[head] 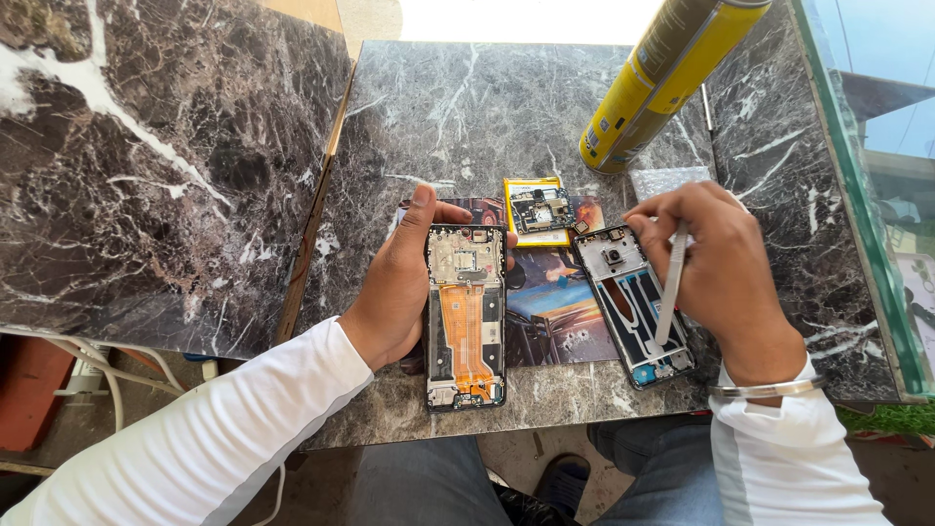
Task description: The person uses tweezers to remove and install small components inside two disassembled mobile phone frames. They also use a compressed air can to blow out debris from the camera area and continue adjusting internal parts with tweezers.
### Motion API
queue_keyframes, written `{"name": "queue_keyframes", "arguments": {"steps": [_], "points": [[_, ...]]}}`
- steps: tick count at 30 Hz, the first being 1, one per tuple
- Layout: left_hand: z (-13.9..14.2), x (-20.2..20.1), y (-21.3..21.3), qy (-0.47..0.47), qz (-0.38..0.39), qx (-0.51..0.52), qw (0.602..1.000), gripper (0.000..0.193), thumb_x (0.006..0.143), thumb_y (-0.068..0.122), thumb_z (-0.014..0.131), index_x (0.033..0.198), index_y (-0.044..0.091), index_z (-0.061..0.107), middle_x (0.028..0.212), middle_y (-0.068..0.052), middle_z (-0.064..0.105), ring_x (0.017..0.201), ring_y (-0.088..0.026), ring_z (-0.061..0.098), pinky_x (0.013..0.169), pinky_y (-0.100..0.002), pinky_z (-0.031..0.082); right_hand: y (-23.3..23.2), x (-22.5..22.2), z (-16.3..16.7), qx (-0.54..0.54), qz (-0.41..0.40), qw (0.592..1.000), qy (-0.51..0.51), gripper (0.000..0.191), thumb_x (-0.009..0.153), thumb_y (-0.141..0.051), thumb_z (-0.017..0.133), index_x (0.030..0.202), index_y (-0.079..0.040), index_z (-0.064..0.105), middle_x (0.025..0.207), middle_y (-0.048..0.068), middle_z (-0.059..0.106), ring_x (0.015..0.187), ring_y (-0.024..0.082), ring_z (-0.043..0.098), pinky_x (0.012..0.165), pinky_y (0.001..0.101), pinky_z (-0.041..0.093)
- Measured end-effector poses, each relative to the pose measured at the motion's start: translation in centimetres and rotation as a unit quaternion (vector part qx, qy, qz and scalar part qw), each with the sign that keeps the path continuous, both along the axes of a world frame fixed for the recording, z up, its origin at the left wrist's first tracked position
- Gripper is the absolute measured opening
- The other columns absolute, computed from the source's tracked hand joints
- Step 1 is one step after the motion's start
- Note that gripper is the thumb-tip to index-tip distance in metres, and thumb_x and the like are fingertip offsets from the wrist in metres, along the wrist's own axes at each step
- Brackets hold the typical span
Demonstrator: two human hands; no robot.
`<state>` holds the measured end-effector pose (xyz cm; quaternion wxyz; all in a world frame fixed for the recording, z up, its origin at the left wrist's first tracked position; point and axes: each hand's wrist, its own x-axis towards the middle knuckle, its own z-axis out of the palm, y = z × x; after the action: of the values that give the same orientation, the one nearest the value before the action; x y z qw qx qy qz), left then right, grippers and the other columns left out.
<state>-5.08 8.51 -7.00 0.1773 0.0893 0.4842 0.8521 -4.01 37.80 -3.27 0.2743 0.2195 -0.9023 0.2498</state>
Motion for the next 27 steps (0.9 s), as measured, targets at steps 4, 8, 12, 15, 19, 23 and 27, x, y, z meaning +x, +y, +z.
{"name": "queue_keyframes", "arguments": {"steps": [4, 8, 12, 15, 19, 23, 27], "points": [[0.0, 0.0, 0.0, -0.019, -0.005, 0.012, 1.0, 0.054, 0.103, 0.058, 0.035, 0.113, 0.006, 0.05, 0.104, -0.02, 0.072, 0.096, -0.024, 0.075, 0.087, -0.04, 0.063, 0.3, 1.1, -0.7, -0.083, -0.007, 0.996, 0.016, 0.035, 0.105, -0.024, 0.076, 0.093, -0.004, 0.049, 0.093, 0.013, 0.074, 0.081, 0.015, 0.072, 0.07, 0.0272, 0.055], [-0.1, -0.1, 0.0, -0.046, -0.032, 0.074, 0.996, 0.049, 0.104, 0.054, 0.039, 0.113, 0.008, 0.051, 0.11, -0.023, 0.071, 0.102, -0.03, 0.073, 0.089, -0.045, 0.062, -0.1, 2.0, -0.8, -0.16, 0.007, 0.987, -0.013, 0.045, 0.111, -0.049, 0.058, 0.102, -0.006, 0.049, 0.091, 0.009, 0.076, 0.074, 0.009, 0.066, 0.072, 0.022, 0.053], [-0.3, -0.3, 0.2, -0.06, -0.067, 0.131, 0.987, 0.044, 0.106, 0.05, 0.04, 0.116, 0.008, 0.051, 0.119, -0.025, 0.068, 0.107, -0.036, 0.071, 0.093, -0.05, 0.059, -2.4, 3.3, -1.4, -0.343, 0.141, 0.926, -0.067, 0.055, 0.109, -0.061, 0.051, 0.119, -0.007, 0.048, 0.094, 0.007, 0.069, 0.08, 0.008, 0.055, 0.081, 0.0226, 0.045], [-0.4, -0.3, 0.0, -0.05, -0.088, 0.147, 0.984, 0.039, 0.107, 0.042, 0.039, 0.12, 0.007, 0.05, 0.122, -0.025, 0.065, 0.111, -0.037, 0.069, 0.096, -0.053, 0.058, -4.4, 4.1, -2.0, -0.388, 0.185, 0.898, -0.096, 0.052, 0.109, -0.057, 0.052, 0.124, -0.007, 0.046, 0.098, 0.006, 0.062, 0.087, 0.01, 0.057, 0.085, 0.026, 0.047], [-0.7, -0.2, -0.2, -0.042, -0.097, 0.166, 0.98, 0.034, 0.106, 0.032, 0.035, 0.122, 0.006, 0.049, 0.123, -0.025, 0.064, 0.112, -0.036, 0.068, 0.097, -0.054, 0.058, -7.0, 5.1, -2.8, -0.407, 0.208, 0.882, -0.115, 0.029, 0.111, -0.027, 0.064, 0.119, -0.004, 0.049, 0.11, 0.012, 0.064, 0.101, 0.013, 0.065, 0.096, 0.0294, 0.055], [-1.0, -0.1, -0.3, -0.003, -0.07, 0.129, 0.989, 0.036, 0.106, 0.028, 0.033, 0.126, 0.004, 0.05, 0.124, -0.021, 0.063, 0.114, -0.028, 0.065, 0.101, -0.048, 0.055, -8.6, 5.1, -2.7, -0.409, 0.158, 0.878, -0.191, 0.024, 0.096, 0.0, 0.069, 0.118, 0.002, 0.061, 0.113, 0.018, 0.076, 0.101, 0.017, 0.072, 0.086, 0.028, 0.059], [-1.1, 0.1, -0.3, 0.008, -0.064, 0.131, 0.989, 0.036, 0.105, 0.026, 0.032, 0.126, 0.003, 0.049, 0.123, -0.018, 0.063, 0.114, -0.024, 0.063, 0.102, -0.044, 0.053, -9.5, 4.4, -2.0, -0.291, 0.149, 0.937, -0.124, 0.027, 0.091, 0.001, 0.074, 0.118, 0.0, 0.071, 0.12, 0.015, 0.074, 0.111, 0.019, 0.073, 0.097, 0.0297, 0.059]]}}
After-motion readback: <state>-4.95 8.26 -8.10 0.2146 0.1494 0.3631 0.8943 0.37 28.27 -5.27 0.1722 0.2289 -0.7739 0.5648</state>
